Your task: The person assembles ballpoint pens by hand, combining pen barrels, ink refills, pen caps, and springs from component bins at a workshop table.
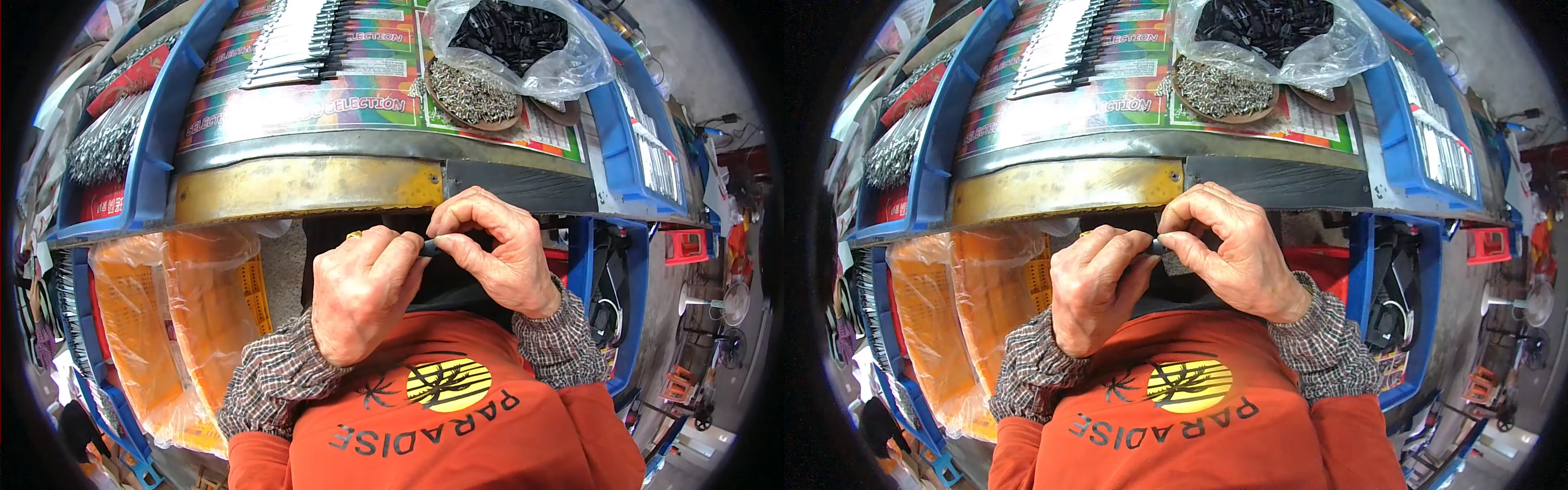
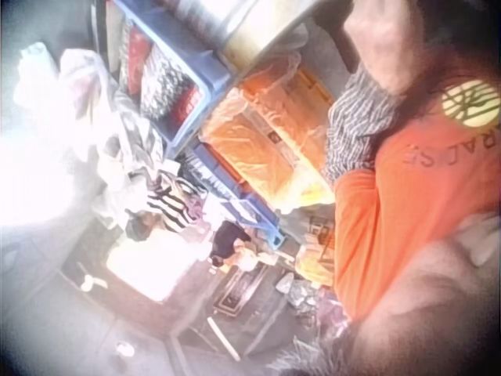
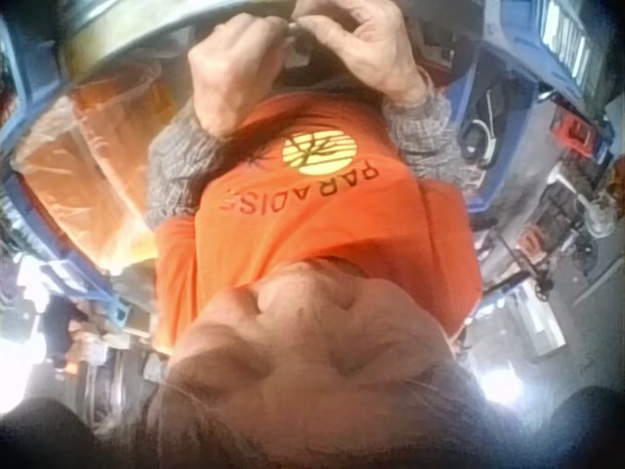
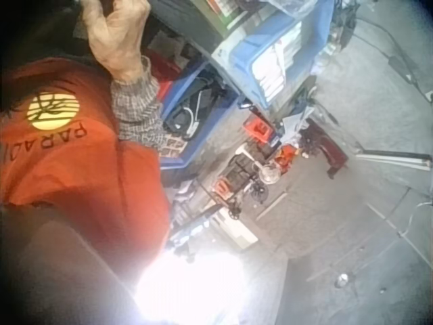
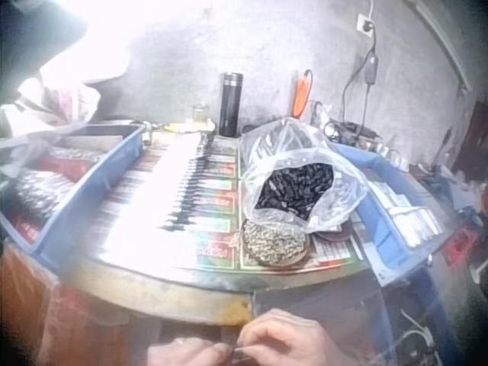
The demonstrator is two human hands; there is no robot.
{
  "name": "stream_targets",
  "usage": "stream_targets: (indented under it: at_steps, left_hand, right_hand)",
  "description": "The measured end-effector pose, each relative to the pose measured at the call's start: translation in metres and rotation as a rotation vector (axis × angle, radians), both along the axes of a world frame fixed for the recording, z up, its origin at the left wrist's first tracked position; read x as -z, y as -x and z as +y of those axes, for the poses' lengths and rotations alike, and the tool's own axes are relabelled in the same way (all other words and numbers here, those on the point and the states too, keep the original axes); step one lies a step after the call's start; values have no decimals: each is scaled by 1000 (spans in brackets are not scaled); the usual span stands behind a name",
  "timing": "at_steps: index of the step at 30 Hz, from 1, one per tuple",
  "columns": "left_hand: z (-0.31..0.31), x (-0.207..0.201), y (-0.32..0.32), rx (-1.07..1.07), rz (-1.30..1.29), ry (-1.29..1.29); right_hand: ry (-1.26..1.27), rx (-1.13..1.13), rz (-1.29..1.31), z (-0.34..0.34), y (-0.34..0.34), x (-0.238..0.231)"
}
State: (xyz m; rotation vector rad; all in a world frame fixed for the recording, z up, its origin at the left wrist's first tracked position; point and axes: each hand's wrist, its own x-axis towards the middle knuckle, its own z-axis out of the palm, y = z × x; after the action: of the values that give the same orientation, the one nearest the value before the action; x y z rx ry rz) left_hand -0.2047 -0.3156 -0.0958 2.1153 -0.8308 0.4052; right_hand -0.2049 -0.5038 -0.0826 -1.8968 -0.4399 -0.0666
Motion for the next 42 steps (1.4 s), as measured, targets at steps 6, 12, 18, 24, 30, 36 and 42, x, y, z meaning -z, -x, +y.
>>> stream_targets:
  at_steps: [6, 12, 18, 24, 30, 36, 42]
  left_hand:
    - [-1, 2, -2, -14, -18, -41]
    - [2, -2, 0, -10, 33, -77]
    - [-1, 12, 0, -43, -98, -75]
    - [-3, 8, -5, -36, -146, -46]
    - [-2, 0, -12, -30, -156, -55]
    - [4, 5, -11, -99, -53, -73]
    - [6, 7, -15, -97, -36, -50]
  right_hand:
    - [154, 33, -227, 2, -2, 1]
    - [256, 56, -403, 5, 1, 4]
    - [316, 26, -529, 3, 7, 17]
    - [243, 34, -456, -1, 6, 14]
    - [322, 302, -433, -19, -22, -9]
    - [517, 477, -487, -46, -55, 1]
    - [674, 457, -492, -52, -64, -2]
